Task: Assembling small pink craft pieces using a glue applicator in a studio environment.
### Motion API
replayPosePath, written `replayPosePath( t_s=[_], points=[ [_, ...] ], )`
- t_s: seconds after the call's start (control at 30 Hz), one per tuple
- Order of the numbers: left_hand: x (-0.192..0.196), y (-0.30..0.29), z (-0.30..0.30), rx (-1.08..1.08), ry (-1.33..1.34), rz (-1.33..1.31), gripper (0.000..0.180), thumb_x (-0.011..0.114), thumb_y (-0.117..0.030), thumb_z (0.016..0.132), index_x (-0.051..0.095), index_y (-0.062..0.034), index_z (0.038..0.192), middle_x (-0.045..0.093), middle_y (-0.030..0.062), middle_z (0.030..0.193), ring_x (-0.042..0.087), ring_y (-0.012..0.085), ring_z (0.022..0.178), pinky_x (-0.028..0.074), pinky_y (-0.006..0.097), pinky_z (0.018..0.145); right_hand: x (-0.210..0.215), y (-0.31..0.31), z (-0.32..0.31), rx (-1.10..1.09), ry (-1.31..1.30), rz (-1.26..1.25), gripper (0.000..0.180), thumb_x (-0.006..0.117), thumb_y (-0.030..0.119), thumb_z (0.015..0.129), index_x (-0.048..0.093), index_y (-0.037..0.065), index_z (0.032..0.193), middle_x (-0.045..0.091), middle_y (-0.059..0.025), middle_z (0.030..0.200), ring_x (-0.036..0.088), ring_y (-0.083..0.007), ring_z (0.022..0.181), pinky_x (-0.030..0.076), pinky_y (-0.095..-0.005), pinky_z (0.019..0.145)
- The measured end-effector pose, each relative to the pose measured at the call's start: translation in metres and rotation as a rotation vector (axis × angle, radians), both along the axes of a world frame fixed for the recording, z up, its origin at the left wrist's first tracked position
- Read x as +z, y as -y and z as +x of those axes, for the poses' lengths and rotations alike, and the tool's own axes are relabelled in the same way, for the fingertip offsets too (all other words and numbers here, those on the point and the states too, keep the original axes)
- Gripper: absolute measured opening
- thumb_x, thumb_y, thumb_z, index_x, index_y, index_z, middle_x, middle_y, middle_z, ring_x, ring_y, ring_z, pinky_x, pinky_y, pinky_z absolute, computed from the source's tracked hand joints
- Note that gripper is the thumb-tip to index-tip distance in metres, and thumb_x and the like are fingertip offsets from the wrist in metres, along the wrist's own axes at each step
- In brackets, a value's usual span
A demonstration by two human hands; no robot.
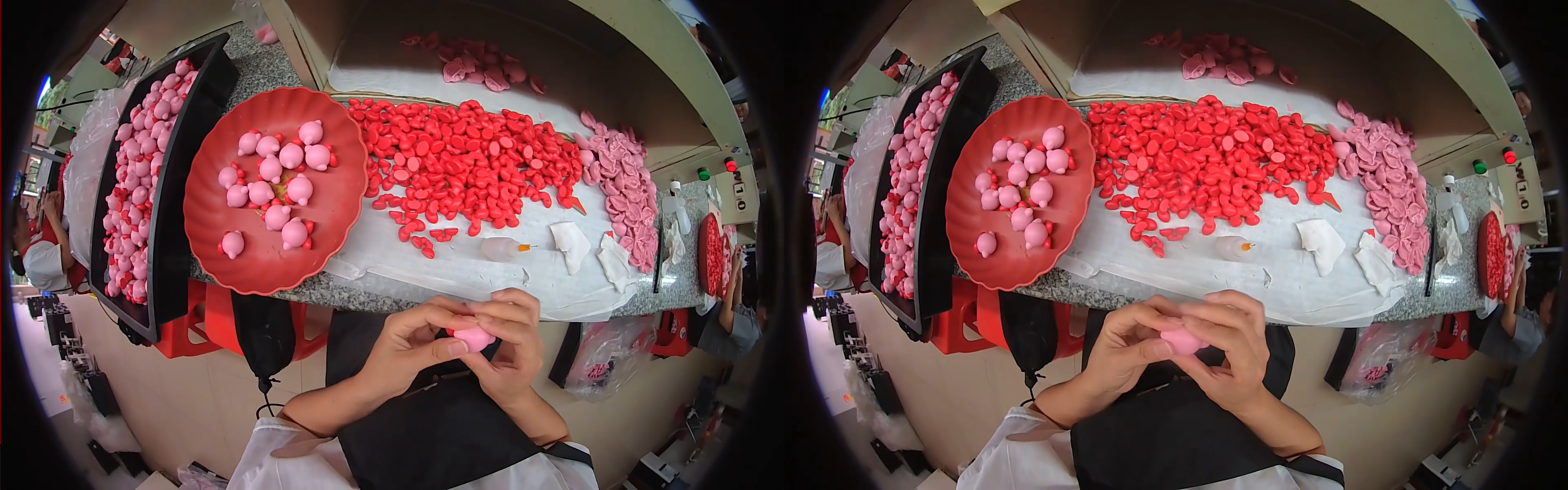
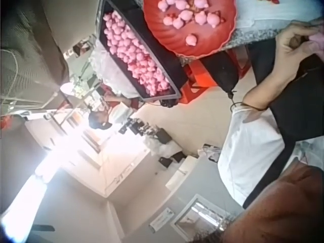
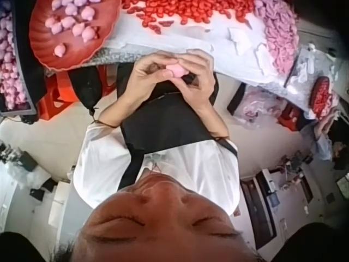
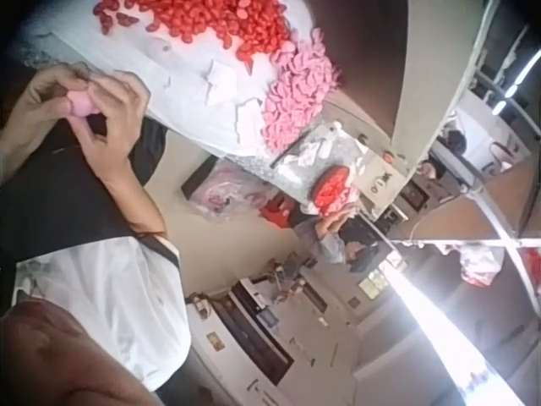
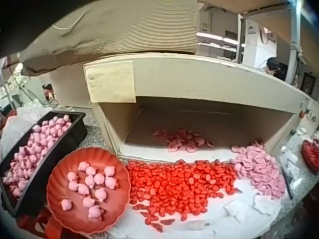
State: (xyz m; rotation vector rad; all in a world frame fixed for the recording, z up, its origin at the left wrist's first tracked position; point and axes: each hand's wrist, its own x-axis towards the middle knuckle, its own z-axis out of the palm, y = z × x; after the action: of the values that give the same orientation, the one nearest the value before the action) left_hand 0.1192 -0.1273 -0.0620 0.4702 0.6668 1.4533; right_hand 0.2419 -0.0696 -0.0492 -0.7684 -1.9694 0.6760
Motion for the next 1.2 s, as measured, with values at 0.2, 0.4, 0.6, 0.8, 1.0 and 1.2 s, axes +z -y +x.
replayPosePath(
  t_s=[0.2,0.4,0.6,0.8,1.0,1.2],
  points=[
    [-0.010,0.003,0.009,0.023,0.174,0.074,0.017,0.056,0.003,0.070,0.055,-0.0013,0.086,0.046,0.0081,0.094,0.047,0.0141,0.088,0.039,0.026,0.077,-0.019,0.004,0.003,0.236,-0.374,-0.347,0.040,0.073,0.009,0.051,0.052,0.003,0.085,0.056,-0.0102,0.085,0.048,-0.0230,0.082,0.041,-0.0304,0.068],
    [-0.015,0.003,0.009,0.021,0.134,0.109,0.016,0.057,0.000,0.069,0.055,-0.0011,0.085,0.046,0.0079,0.094,0.047,0.0145,0.087,0.040,0.026,0.075,-0.017,0.003,0.003,0.258,-0.381,-0.318,0.039,0.073,0.009,0.051,0.053,0.002,0.084,0.056,-0.0100,0.084,0.049,-0.0230,0.081,0.041,-0.0307,0.068],
    [-0.024,0.003,0.011,0.018,0.317,0.056,0.017,0.057,-0.006,0.071,0.054,-0.0054,0.087,0.045,0.0063,0.094,0.046,0.0157,0.089,0.039,0.028,0.078,-0.007,0.001,-0.002,0.173,-0.221,-0.218,0.036,0.073,0.008,0.050,0.055,0.002,0.081,0.056,-0.0091,0.081,0.051,-0.0236,0.077,0.042,-0.0299,0.065],
    [-0.028,-0.001,0.012,-0.022,0.322,0.037,0.016,0.057,-0.019,0.073,0.051,-0.0125,0.087,0.044,0.0034,0.096,0.045,0.0156,0.090,0.039,0.029,0.078,-0.004,-0.002,-0.002,0.146,-0.106,-0.117,0.037,0.072,0.011,0.053,0.052,0.002,0.083,0.055,-0.0084,0.080,0.049,-0.0229,0.076,0.041,-0.0295,0.064],
    [-0.032,-0.001,0.020,-0.029,0.588,0.018,0.018,0.054,-0.019,0.075,0.050,-0.0130,0.092,0.046,0.0045,0.097,0.046,0.0177,0.092,0.037,0.030,0.081,-0.011,0.004,-0.008,0.148,-0.190,-0.311,0.039,0.071,0.006,0.055,0.049,0.001,0.086,0.051,-0.0122,0.086,0.048,-0.0223,0.080,0.040,-0.0280,0.066],
    [-0.035,0.000,0.021,-0.046,0.650,0.038,0.017,0.053,-0.019,0.076,0.050,-0.0164,0.093,0.047,0.0017,0.097,0.043,0.0142,0.095,0.035,0.028,0.082,-0.013,0.008,-0.009,0.304,-0.578,-0.586,0.033,0.066,-0.003,0.058,0.049,0.001,0.086,0.050,-0.0139,0.092,0.047,-0.0222,0.088,0.038,-0.0307,0.075]
  ],
)
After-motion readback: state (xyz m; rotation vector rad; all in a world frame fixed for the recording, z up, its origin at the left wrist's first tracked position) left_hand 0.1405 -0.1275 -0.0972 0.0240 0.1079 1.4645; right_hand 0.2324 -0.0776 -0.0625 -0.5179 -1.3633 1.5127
